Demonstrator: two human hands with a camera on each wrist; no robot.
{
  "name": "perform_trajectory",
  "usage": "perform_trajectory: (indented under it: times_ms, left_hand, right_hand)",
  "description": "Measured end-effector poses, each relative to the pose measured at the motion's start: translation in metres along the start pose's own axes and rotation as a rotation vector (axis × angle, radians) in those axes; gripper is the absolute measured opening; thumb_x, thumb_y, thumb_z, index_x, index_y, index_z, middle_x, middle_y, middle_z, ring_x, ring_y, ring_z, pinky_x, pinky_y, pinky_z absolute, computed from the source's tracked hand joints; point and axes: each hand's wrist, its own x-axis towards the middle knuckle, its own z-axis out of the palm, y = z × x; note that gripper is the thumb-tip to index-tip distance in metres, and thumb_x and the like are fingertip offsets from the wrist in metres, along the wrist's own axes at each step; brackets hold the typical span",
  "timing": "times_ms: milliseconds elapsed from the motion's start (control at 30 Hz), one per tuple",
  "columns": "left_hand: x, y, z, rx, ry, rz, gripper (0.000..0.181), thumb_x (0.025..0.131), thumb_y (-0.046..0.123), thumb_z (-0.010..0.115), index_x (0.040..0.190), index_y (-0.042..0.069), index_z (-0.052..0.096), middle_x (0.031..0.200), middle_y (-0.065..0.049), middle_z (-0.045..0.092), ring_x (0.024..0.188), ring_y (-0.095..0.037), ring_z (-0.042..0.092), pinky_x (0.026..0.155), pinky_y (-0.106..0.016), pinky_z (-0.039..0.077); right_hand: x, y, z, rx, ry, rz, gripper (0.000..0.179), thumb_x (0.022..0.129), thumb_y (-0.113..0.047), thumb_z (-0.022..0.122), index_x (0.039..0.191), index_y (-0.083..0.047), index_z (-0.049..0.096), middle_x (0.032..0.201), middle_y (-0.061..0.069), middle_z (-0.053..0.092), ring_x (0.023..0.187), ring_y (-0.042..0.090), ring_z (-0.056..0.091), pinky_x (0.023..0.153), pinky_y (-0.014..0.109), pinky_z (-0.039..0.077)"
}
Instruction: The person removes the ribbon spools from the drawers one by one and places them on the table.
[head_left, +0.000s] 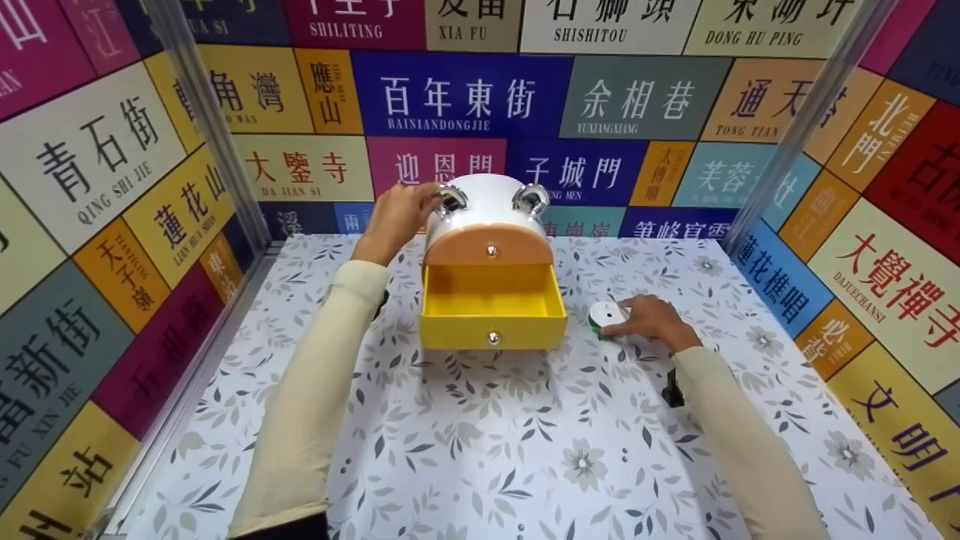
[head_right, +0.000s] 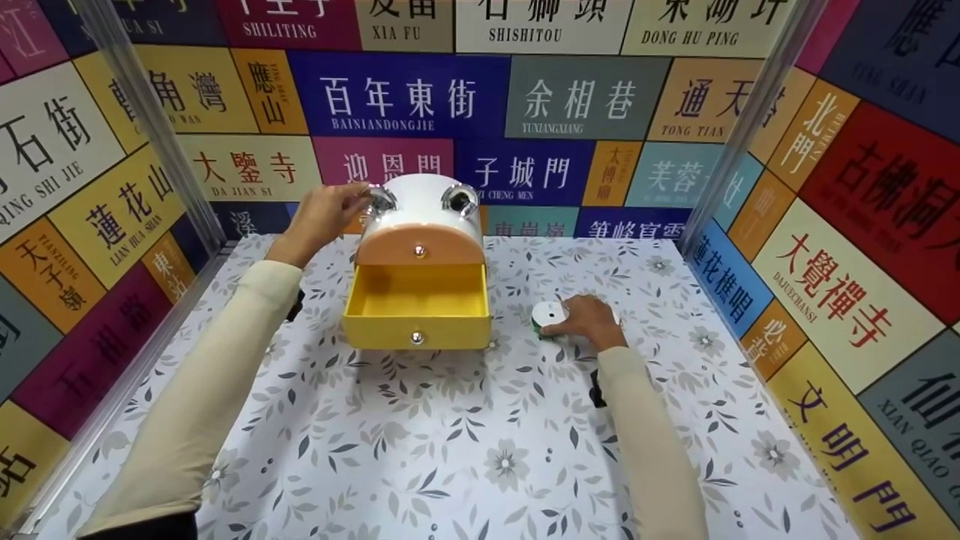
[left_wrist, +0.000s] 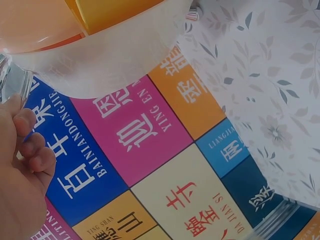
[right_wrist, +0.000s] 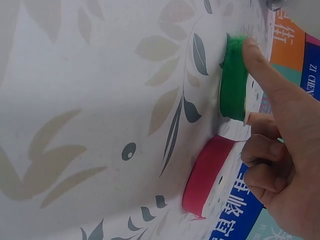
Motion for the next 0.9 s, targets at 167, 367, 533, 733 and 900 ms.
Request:
perform_trajectory:
  times_ms: [167, 367, 533, 733, 900]
  left_hand:
    - [0.002, 0.001, -0.003, 0.001, 0.014, 0.012, 0.026, 0.106, 0.031, 0.062, 0.125, 0.019, 0.075, 0.087, -0.008, 0.072, 0.073, -0.025, 0.062, 0.071, -0.039, 0.053]
    - [0.001, 0.001, -0.001, 0.003, -0.006, -0.006, 0.027, 0.106, 0.032, 0.061, 0.127, 0.020, 0.074, 0.085, -0.007, 0.071, 0.074, -0.023, 0.062, 0.073, -0.037, 0.054]
    - [-0.003, 0.001, 0.000, -0.009, -0.020, -0.016, 0.027, 0.107, 0.033, 0.060, 0.128, 0.021, 0.073, 0.098, -0.008, 0.075, 0.081, -0.025, 0.067, 0.080, -0.038, 0.057]
    - [-0.002, 0.000, -0.001, -0.005, -0.014, -0.014, 0.024, 0.107, 0.032, 0.060, 0.125, 0.022, 0.074, 0.095, -0.008, 0.074, 0.080, -0.025, 0.066, 0.079, -0.038, 0.057]
    - [0.000, 0.001, -0.001, 0.005, -0.008, 0.000, 0.022, 0.107, 0.031, 0.061, 0.121, 0.020, 0.074, 0.087, -0.009, 0.071, 0.077, -0.027, 0.066, 0.076, -0.042, 0.056]
  right_hand:
    - [0.001, -0.002, -0.003, 0.007, -0.016, -0.007, 0.104, 0.076, -0.067, 0.083, 0.150, -0.001, 0.051, 0.138, 0.025, 0.062, 0.068, 0.021, 0.051, 0.060, 0.034, 0.041]
    - [0.000, -0.001, 0.000, 0.007, -0.030, -0.011, 0.100, 0.078, -0.067, 0.082, 0.152, -0.006, 0.051, 0.090, 0.015, 0.065, 0.060, 0.018, 0.042, 0.055, 0.033, 0.037]
    - [-0.006, -0.005, -0.002, 0.025, -0.045, 0.020, 0.108, 0.078, -0.070, 0.080, 0.158, -0.006, 0.042, 0.068, 0.000, 0.048, 0.058, 0.016, 0.036, 0.055, 0.033, 0.036]
    - [-0.013, -0.014, -0.013, -0.006, 0.036, -0.047, 0.100, 0.082, -0.067, 0.078, 0.156, -0.008, 0.046, 0.073, 0.004, 0.054, 0.062, 0.017, 0.046, 0.060, 0.038, 0.046]
    - [-0.021, -0.021, -0.022, -0.075, 0.101, -0.135, 0.088, 0.087, -0.064, 0.075, 0.150, -0.007, 0.054, 0.112, 0.018, 0.071, 0.095, 0.029, 0.065, 0.084, 0.052, 0.056]
